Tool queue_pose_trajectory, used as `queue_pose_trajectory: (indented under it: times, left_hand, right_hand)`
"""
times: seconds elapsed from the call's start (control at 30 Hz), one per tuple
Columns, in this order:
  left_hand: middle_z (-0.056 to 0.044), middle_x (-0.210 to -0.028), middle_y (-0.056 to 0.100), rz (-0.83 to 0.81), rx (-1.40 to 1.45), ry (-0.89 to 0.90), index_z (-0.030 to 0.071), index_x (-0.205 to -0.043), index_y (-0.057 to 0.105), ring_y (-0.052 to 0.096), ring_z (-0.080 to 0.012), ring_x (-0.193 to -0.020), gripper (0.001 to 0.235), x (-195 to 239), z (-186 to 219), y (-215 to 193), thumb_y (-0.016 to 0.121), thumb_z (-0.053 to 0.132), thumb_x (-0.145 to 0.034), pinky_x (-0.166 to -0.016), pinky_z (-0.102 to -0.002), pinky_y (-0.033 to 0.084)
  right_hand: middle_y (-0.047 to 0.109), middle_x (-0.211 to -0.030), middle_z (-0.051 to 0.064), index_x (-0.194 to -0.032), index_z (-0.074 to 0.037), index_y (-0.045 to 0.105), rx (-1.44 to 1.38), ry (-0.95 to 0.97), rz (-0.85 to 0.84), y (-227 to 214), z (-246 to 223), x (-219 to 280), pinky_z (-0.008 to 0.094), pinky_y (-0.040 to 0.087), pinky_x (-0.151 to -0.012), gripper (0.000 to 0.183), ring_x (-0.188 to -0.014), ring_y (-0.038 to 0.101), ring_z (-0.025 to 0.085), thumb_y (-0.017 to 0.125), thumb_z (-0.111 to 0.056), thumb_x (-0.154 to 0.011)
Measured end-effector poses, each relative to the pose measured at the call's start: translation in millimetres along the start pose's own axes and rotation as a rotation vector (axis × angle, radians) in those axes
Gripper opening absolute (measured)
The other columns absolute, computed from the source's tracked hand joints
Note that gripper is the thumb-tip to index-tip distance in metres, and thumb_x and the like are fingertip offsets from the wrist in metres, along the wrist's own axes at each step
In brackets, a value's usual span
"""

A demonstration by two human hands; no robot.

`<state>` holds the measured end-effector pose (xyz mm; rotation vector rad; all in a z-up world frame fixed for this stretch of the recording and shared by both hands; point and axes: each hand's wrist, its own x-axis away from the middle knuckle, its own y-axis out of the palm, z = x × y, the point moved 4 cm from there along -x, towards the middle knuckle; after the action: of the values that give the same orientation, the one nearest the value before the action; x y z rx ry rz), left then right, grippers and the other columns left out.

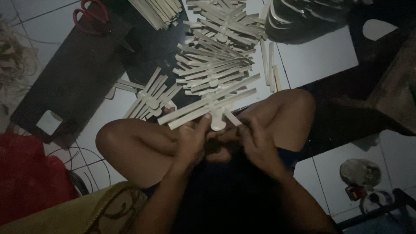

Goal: The person sits on the floor and repeatedly assembles small wooden craft items by hand. They pick up a base piece and several sticks, arrange them into a star-like shape, and place the finished item on a pile. This process is repeated continuously.

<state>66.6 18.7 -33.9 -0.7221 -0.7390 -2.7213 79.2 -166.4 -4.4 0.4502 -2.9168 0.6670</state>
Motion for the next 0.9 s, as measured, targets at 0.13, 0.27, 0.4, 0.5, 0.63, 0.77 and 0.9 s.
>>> queue_pose_trajectory:
  times: [0.13, 0.27, 0.4, 0.5, 0.63, 0.77, 0.9]
  left_hand:
    - [-0.016, -0.123, 0.067, -0.090, 0.010, -0.035, -0.002, -0.131, 0.056, 0.072, -0.0221, -0.105, 0.039, 5, 7, 8, 0.062, 0.018, -0.097, -0.081, -0.034, 0.068]
    - [-0.021, -0.118, 0.072, -0.125, -0.295, -0.036, -0.006, -0.131, 0.062, 0.072, -0.0242, -0.103, 0.041, 3, 0, 10, 0.066, 0.021, -0.100, -0.084, -0.027, 0.061]
    - [-0.016, -0.107, 0.074, -0.037, -0.170, 0.006, -0.008, -0.123, 0.062, 0.075, -0.0193, -0.092, 0.040, 0, -9, 14, 0.068, 0.021, -0.096, -0.076, -0.029, 0.066]
    - [-0.020, -0.096, 0.074, 0.071, -0.259, -0.145, -0.014, -0.112, 0.069, 0.073, -0.0214, -0.082, 0.039, 2, -15, 12, 0.070, 0.022, -0.098, -0.068, -0.031, 0.062]
    - [-0.019, -0.095, 0.075, 0.110, -0.328, -0.134, -0.007, -0.114, 0.071, 0.073, -0.0223, -0.083, 0.035, 7, -12, 14, 0.069, 0.022, -0.095, -0.067, -0.029, 0.061]
    - [-0.012, -0.106, 0.075, 0.095, -0.195, 0.108, -0.007, -0.119, 0.067, 0.072, -0.0186, -0.096, 0.038, 8, -3, 20, 0.070, 0.023, -0.095, -0.080, -0.027, 0.060]
    - [-0.013, -0.101, 0.073, 0.048, -0.289, -0.042, -0.009, -0.118, 0.069, 0.068, -0.0190, -0.092, 0.038, 10, -7, 15, 0.069, 0.025, -0.100, -0.080, -0.029, 0.056]
  right_hand:
    - [0.072, -0.107, 0.020, -0.120, -0.002, 0.065, 0.241, -0.131, 0.018, -13, -10, -6, 0.040, 0.057, -0.082, 0.020, -0.098, 0.073, 0.033, 0.063, -0.008, -0.101]
    - [0.068, -0.106, 0.022, -0.122, 0.000, 0.062, 0.294, -0.337, -0.004, -19, -23, -8, 0.044, 0.056, -0.082, 0.029, -0.099, 0.070, 0.039, 0.063, 0.002, -0.093]
    - [0.066, -0.101, 0.021, -0.123, 0.003, 0.059, 0.391, -0.330, 0.017, -14, -27, -12, 0.043, 0.055, -0.074, 0.038, -0.092, 0.069, 0.036, 0.073, -0.001, -0.088]
    - [0.069, -0.100, 0.016, -0.118, -0.002, 0.066, 0.442, -0.435, 0.079, -8, -34, -10, 0.044, 0.055, -0.078, 0.034, -0.092, 0.070, 0.033, 0.078, -0.003, -0.086]
    - [0.070, -0.103, 0.013, -0.117, -0.003, 0.070, 0.527, -0.596, 0.138, -7, -43, -7, 0.044, 0.054, -0.079, 0.039, -0.095, 0.069, 0.030, 0.078, -0.002, -0.079]
    - [0.072, -0.104, 0.013, -0.117, -0.002, 0.071, 0.626, -0.649, 0.193, -13, -46, -4, 0.042, 0.050, -0.070, 0.037, -0.090, 0.069, 0.028, 0.080, -0.005, -0.082]
    - [0.069, -0.097, 0.012, -0.115, -0.001, 0.070, 0.565, -0.637, 0.181, -14, -41, -5, 0.041, 0.051, -0.067, 0.027, -0.083, 0.068, 0.028, 0.079, -0.005, -0.089]
